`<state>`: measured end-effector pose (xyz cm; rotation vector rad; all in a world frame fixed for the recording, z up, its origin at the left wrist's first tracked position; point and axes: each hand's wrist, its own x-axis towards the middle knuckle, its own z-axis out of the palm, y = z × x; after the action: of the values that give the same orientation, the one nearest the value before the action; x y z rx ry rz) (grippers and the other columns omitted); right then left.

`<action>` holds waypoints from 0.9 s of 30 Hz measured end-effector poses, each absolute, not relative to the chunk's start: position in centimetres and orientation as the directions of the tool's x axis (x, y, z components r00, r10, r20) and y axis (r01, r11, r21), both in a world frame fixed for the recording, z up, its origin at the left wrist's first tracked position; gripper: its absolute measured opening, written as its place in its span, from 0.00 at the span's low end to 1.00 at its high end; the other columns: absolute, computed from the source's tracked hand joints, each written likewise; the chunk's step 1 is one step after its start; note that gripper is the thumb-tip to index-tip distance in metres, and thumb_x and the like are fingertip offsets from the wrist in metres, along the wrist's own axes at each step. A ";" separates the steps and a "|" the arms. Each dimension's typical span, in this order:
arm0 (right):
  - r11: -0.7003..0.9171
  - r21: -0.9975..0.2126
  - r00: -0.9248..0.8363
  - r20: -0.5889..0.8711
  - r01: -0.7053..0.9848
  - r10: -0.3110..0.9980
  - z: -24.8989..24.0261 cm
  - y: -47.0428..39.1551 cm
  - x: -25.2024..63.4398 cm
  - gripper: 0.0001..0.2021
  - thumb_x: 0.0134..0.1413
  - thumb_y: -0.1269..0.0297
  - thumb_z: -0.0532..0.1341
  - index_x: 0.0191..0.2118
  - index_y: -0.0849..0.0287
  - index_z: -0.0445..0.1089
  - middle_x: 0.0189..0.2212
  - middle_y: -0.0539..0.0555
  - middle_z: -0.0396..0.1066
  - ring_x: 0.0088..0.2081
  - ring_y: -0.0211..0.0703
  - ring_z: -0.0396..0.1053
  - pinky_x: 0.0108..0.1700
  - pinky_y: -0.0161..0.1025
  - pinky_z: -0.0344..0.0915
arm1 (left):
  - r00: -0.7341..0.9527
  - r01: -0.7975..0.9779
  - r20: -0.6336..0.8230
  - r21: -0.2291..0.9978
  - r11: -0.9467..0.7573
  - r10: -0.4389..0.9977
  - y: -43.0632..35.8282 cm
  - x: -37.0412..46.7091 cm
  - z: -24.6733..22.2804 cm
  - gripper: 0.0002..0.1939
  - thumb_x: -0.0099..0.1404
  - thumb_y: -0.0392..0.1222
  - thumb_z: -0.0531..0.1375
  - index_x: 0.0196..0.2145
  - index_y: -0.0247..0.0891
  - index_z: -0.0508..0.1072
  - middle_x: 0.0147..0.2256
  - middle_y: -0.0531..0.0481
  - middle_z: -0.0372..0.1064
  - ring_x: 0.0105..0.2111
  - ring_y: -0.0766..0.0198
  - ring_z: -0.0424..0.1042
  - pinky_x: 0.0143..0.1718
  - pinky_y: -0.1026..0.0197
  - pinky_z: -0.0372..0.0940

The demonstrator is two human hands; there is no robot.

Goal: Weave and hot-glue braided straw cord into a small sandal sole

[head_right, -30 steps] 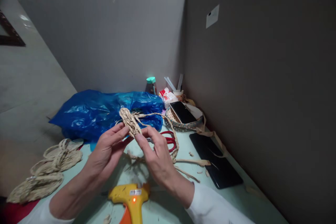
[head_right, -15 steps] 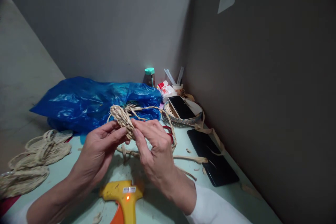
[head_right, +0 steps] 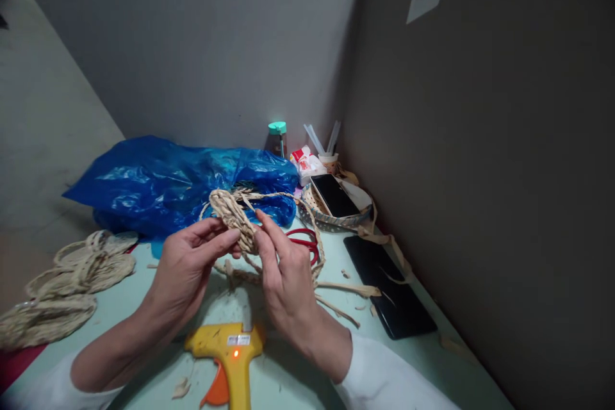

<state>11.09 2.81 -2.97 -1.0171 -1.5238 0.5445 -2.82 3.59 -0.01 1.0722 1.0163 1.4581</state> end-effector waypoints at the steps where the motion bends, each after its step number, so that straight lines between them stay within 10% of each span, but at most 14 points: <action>1: 0.516 -0.803 0.035 0.550 0.298 0.835 -3.0 2.9 11.1 0.17 0.67 0.63 0.57 0.57 0.57 0.74 0.47 0.56 0.81 0.43 0.50 0.81 0.46 0.46 0.75 | -0.094 -0.234 0.113 0.963 -0.132 0.989 3.6 -2.9 0.1 0.06 0.54 0.37 0.72 0.31 0.34 0.82 0.29 0.50 0.78 0.26 0.69 0.70 0.29 0.67 0.68; 12: 0.562 -0.785 0.035 0.590 0.259 0.807 -4.3 3.3 10.5 0.13 0.65 0.67 0.57 0.48 0.59 0.78 0.40 0.54 0.83 0.35 0.45 0.80 0.40 0.40 0.74 | -0.158 -0.167 0.153 0.970 -0.179 0.975 3.1 -2.8 -1.1 0.07 0.53 0.39 0.72 0.30 0.34 0.81 0.25 0.52 0.77 0.24 0.68 0.70 0.29 0.67 0.67; 21: 0.530 -0.842 -0.044 0.528 0.099 0.848 -1.0 4.8 13.4 0.22 0.69 0.57 0.55 0.64 0.57 0.61 0.58 0.59 0.74 0.55 0.45 0.75 0.57 0.44 0.71 | -0.274 -0.166 0.138 0.968 -0.189 0.952 4.4 -6.4 0.0 0.10 0.45 0.36 0.74 0.27 0.35 0.79 0.25 0.54 0.73 0.23 0.70 0.68 0.25 0.69 0.65; 27: 0.547 -0.805 0.128 0.582 0.228 0.803 -0.3 4.3 18.2 0.04 0.59 0.65 0.66 0.34 0.56 0.71 0.32 0.50 0.78 0.35 0.40 0.76 0.39 0.35 0.73 | -0.436 -0.188 0.112 0.959 -0.212 0.893 4.9 -10.7 -0.1 0.09 0.45 0.36 0.74 0.24 0.38 0.77 0.24 0.55 0.67 0.22 0.71 0.64 0.18 0.72 0.60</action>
<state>18.21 4.31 -0.25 -0.9555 -1.4197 0.5281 -10.70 4.92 -0.13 0.9118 1.2475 1.7543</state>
